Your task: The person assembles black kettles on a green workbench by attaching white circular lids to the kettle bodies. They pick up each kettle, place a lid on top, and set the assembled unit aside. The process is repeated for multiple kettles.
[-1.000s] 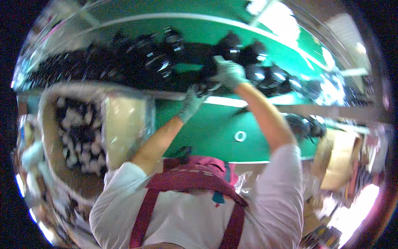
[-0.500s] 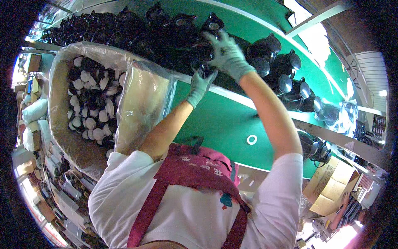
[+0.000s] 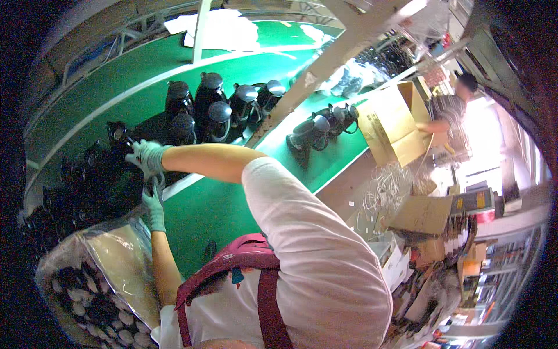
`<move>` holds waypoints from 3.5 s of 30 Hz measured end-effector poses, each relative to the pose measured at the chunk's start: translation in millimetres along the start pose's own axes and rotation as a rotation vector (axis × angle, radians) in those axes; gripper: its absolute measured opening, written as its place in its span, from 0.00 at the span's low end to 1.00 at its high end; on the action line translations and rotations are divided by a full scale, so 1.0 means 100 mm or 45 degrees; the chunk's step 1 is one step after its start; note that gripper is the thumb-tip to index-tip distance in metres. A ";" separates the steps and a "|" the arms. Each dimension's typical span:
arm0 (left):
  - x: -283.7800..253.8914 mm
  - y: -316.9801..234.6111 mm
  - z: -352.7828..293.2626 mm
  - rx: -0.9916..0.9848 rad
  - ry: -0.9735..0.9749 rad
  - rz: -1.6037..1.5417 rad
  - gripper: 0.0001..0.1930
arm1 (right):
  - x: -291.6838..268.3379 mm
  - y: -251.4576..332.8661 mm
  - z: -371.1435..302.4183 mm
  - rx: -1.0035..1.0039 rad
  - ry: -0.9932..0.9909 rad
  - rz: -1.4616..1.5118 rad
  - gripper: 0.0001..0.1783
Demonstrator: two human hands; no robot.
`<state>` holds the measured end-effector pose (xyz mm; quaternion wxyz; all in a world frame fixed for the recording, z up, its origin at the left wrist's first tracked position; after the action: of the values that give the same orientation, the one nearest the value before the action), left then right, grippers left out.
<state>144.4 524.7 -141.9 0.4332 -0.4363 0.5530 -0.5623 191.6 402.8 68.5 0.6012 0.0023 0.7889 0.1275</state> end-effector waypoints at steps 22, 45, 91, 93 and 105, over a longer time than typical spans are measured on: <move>-0.20 -0.33 0.08 0.000 0.070 0.794 0.27 | 0.44 -0.09 0.58 0.072 0.241 -0.560 0.27; 0.65 -0.39 -0.16 -0.089 0.085 0.524 0.23 | 0.07 -0.17 -0.06 0.368 0.217 -0.339 0.60; -2.42 -3.90 -1.81 0.283 -0.569 1.057 0.25 | -0.27 -0.43 -0.11 -0.147 -0.845 0.235 0.35; -3.17 -3.12 -1.56 0.109 -0.471 1.346 0.25 | -0.16 0.01 -0.37 -0.263 -0.817 0.531 0.33; -3.30 -2.25 -1.02 -0.058 -0.561 0.663 0.21 | 0.39 0.19 -1.71 0.000 -0.351 1.105 0.28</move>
<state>125.3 872.2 78.7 0.6615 -0.4011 0.5512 -0.3127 15.4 393.4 77.6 0.5915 0.3495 0.6276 0.3662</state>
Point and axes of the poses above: each hand's wrist, its own z-axis towards the middle knuckle, its own x-axis out of the palm, y = z × x, the point moved 5 cm from there along z, towards the middle knuckle, and after that the axes turned 5 degrees about x, right-handed, at the moved point
